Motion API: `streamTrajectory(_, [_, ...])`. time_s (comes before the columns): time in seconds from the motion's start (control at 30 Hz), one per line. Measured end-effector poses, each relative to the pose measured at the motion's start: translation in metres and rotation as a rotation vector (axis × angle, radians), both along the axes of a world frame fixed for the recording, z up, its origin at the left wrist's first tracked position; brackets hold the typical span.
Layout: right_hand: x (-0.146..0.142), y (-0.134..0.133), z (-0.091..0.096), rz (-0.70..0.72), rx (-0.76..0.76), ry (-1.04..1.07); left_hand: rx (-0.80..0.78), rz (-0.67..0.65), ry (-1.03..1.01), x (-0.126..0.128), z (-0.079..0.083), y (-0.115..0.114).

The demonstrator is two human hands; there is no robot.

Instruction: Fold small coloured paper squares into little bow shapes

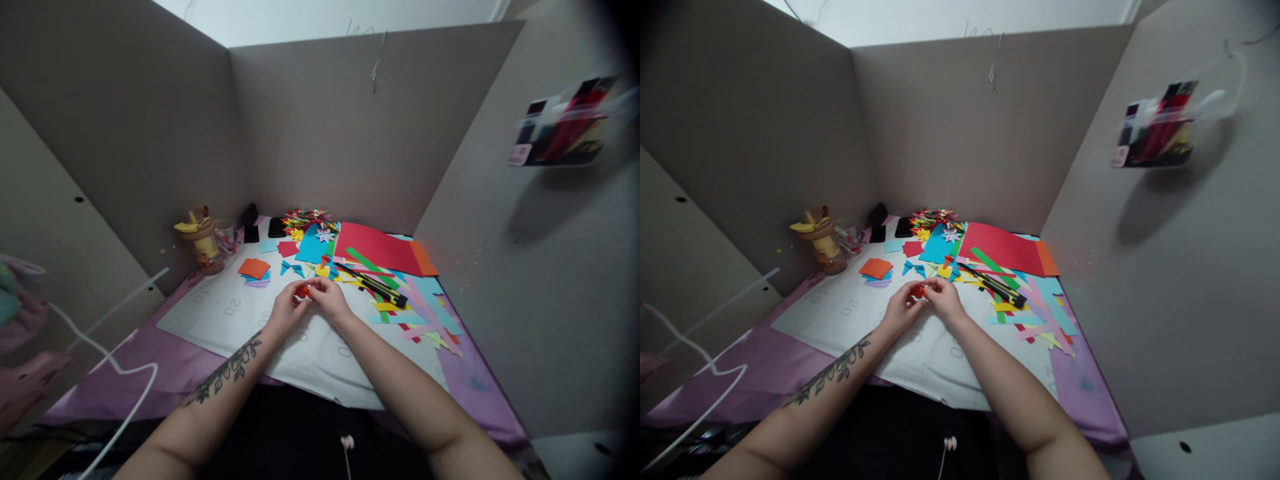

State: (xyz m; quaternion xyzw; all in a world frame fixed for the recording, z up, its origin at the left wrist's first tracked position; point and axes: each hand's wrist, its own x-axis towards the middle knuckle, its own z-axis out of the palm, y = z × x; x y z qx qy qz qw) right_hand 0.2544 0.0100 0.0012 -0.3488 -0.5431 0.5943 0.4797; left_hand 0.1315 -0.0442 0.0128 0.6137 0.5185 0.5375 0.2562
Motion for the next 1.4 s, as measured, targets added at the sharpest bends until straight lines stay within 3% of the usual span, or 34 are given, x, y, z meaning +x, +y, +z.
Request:
streamTrajectory(0.13, [0.0, 0.001, 0.001, 0.004, -0.019, 0.022, 0.0, 0.071, 0.006, -0.002, -0.002, 0.001])
streamTrajectory(0.33, [0.001, 0.0, 0.003, -0.005, -0.007, 0.055, -0.066, 0.046, -0.148, -0.007, -0.002, 0.003])
streamTrajectory(0.57, [0.003, -0.002, 0.004, -0.066, 0.154, -0.019, -0.182, -0.027, -0.335, -0.008, 0.002, 0.003])
streamTrajectory(0.97, [0.004, -0.005, 0.011, 0.06, 0.149, 0.004, -0.178, -0.066, -0.321, -0.012, 0.003, 0.0])
streamTrajectory(1.23, [0.005, -0.002, 0.008, 0.012, 0.083, 0.068, -0.21, -0.063, -0.4, -0.012, -0.001, 0.002])
streamTrajectory(1.4, [0.006, -0.004, 0.008, 0.057, 0.048, 0.103, -0.146, -0.073, -0.361, -0.013, -0.006, 0.004])
